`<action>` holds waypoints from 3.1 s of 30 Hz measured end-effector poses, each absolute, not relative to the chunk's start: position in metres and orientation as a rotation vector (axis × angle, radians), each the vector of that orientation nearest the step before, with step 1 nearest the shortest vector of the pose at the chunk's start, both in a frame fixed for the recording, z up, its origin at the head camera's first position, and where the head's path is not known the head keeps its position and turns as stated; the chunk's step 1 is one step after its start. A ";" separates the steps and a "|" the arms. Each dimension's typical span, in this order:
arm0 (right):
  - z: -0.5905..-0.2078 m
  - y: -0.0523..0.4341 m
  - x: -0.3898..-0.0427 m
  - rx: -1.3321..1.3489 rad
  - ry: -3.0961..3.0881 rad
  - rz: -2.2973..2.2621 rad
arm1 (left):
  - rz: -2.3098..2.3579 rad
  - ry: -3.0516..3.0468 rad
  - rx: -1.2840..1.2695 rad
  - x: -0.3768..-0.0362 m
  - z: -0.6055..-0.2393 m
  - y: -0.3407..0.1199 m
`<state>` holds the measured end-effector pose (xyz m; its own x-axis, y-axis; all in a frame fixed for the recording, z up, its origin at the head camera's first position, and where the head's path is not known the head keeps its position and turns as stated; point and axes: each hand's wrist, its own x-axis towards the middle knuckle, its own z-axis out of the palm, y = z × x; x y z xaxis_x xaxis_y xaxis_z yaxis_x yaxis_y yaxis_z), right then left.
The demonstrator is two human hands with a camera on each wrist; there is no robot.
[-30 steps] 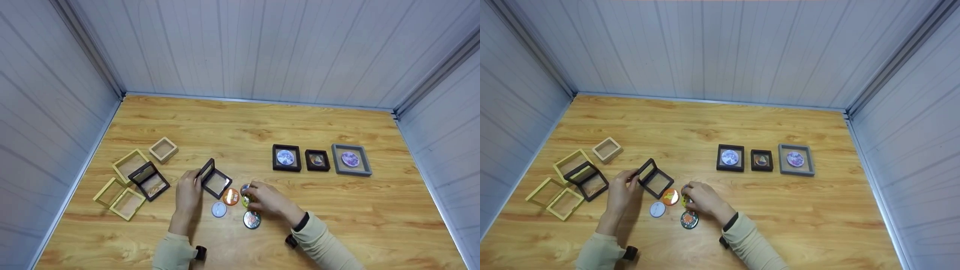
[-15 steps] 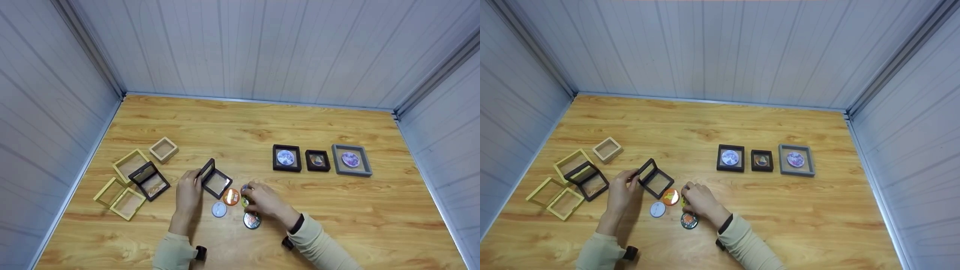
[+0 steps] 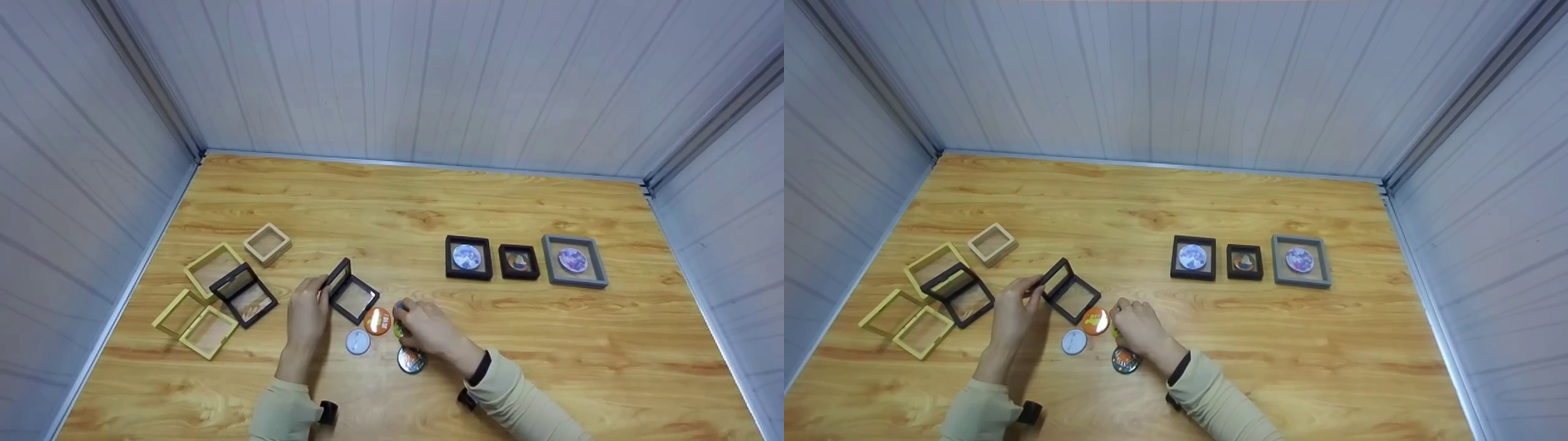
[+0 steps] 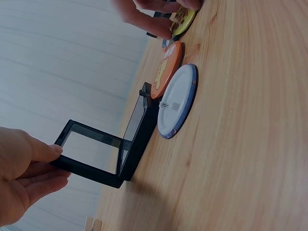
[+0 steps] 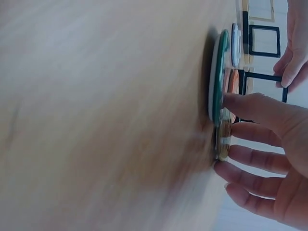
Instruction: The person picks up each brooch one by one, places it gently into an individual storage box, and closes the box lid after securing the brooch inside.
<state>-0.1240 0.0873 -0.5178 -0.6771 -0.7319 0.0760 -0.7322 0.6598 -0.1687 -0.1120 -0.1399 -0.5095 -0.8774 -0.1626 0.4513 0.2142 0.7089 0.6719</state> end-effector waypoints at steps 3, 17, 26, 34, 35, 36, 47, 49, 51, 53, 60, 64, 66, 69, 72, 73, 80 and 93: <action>-0.518 0.085 -0.122 1.239 -2.847 0.224 | -1.028 -2.433 -0.043 -0.112 -0.510 -0.140; -0.518 0.085 -0.123 1.231 -2.904 0.284 | -1.028 -2.432 -0.028 -0.112 -0.510 -0.140; -0.506 0.080 -0.131 1.247 -2.865 0.483 | -1.051 -2.443 -0.022 -0.112 -0.509 -0.140; -0.502 0.063 -0.142 1.300 -2.841 0.671 | -1.005 -2.433 -0.038 -0.113 -0.509 -0.140; -0.502 0.061 -0.144 1.303 -2.841 0.671 | -1.004 -2.431 -0.041 -0.113 -0.509 -0.140; -0.502 0.059 -0.145 1.304 -2.840 0.672 | -1.006 -2.428 -0.044 -0.113 -0.509 -0.141; -0.503 0.036 -0.160 1.349 -2.830 0.663 | -1.031 -2.433 -0.031 -0.113 -0.510 -0.141; -0.504 0.032 -0.163 1.359 -2.823 0.670 | -1.040 -2.435 -0.026 -0.114 -0.510 -0.141; -0.505 0.028 -0.165 1.366 -2.821 0.665 | -1.048 -2.437 -0.023 -0.114 -0.509 -0.140; -0.507 0.025 -0.167 1.369 -2.817 0.640 | -1.055 -2.440 -0.022 -0.114 -0.509 -0.140; -0.512 0.014 -0.173 1.385 -2.768 0.574 | -1.045 -2.443 -0.027 -0.113 -0.510 -0.141; -0.514 0.009 -0.175 1.393 -2.764 0.549 | -1.032 -2.444 -0.037 -0.113 -0.510 -0.141; -0.514 0.007 -0.175 1.389 -2.774 0.523 | -1.036 -2.445 -0.036 -0.113 -0.510 -0.141; -0.515 0.005 -0.174 1.387 -2.793 0.473 | -1.048 -2.445 -0.028 -0.113 -0.510 -0.141; -0.515 0.003 -0.174 1.388 -2.807 0.446 | -1.059 -2.443 -0.022 -0.112 -0.510 -0.141; -0.515 0.002 -0.173 1.386 -2.808 0.437 | -1.062 -2.444 -0.020 -0.112 -0.510 -0.141; -0.517 0.002 -0.172 1.386 -2.800 0.385 | -1.095 -2.456 -0.003 -0.112 -0.511 -0.141; -0.519 0.011 -0.173 1.374 -2.815 0.507 | -1.037 -2.455 -0.016 -0.112 -0.511 -0.140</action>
<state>-0.1733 0.0113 -0.5186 -0.6245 -0.7732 0.1103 -0.7631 0.5738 -0.2974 -0.1118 -0.1401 -0.5109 -0.8884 -0.1683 0.4271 0.1888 0.7140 0.6742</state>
